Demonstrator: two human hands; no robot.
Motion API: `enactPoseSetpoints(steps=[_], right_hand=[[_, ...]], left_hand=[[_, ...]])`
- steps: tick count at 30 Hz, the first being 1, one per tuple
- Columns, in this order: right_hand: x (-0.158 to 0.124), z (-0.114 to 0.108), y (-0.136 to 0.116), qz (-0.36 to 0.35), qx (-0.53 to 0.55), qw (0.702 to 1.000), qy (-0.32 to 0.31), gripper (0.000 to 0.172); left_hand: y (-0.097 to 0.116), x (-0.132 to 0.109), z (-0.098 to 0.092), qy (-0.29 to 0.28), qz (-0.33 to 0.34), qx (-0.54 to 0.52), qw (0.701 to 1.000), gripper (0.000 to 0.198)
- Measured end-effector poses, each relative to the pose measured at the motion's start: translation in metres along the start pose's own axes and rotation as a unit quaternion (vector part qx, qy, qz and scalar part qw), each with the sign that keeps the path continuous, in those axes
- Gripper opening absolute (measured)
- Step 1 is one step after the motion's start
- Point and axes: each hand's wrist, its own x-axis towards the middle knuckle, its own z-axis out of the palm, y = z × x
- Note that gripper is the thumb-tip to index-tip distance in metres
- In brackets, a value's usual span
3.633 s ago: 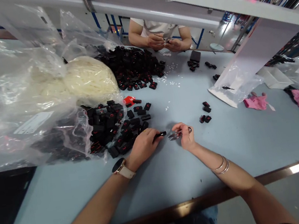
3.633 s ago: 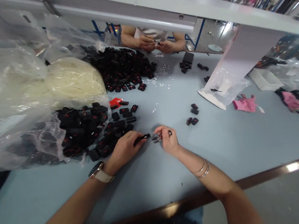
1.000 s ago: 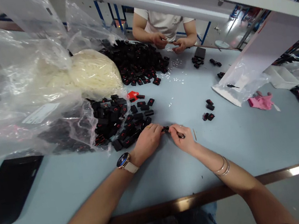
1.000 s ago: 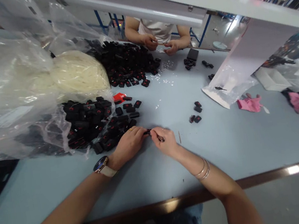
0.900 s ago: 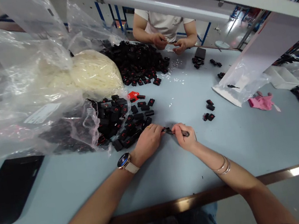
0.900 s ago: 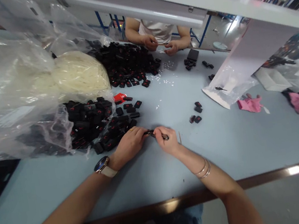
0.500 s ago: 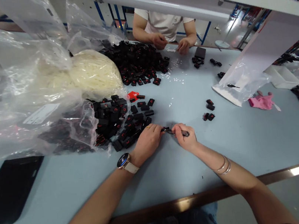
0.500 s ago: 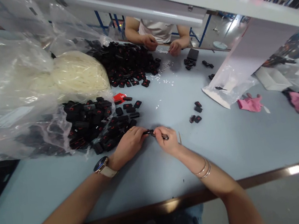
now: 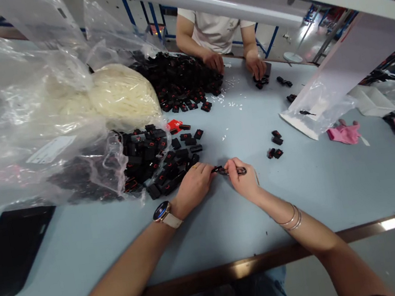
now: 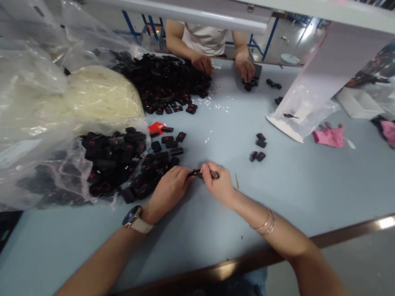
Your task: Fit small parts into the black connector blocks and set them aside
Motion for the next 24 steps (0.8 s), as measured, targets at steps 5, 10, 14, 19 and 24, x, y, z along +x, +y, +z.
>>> enactPoseSetpoints(steps=[5, 10, 14, 19, 24], right_hand=[[0.003, 0.000, -0.004, 0.018, -0.034, 0.999, 0.003, 0.039], [0.002, 0.002, -0.007, 0.000, -0.077, 0.997, 0.005, 0.037], [-0.001, 0.004, -0.001, -0.027, -0.061, 0.998, 0.009, 0.035], [-0.002, 0.007, 0.018, -0.012, 0.104, 0.993, 0.050, 0.042], [0.002, 0.010, 0.031, 0.046, 0.225, 0.970, 0.086, 0.046]], left_hand=[[-0.001, -0.001, 0.002, 0.009, 0.008, 0.012, 1.000, 0.017], [-0.001, -0.001, 0.001, 0.006, 0.017, 0.014, 1.000, 0.019], [0.000, -0.001, 0.001, 0.006, 0.014, 0.005, 1.000, 0.019], [0.002, 0.000, 0.000, -0.001, -0.001, 0.003, 1.000, 0.014], [0.003, 0.000, -0.003, 0.004, -0.005, -0.007, 1.000, 0.011]])
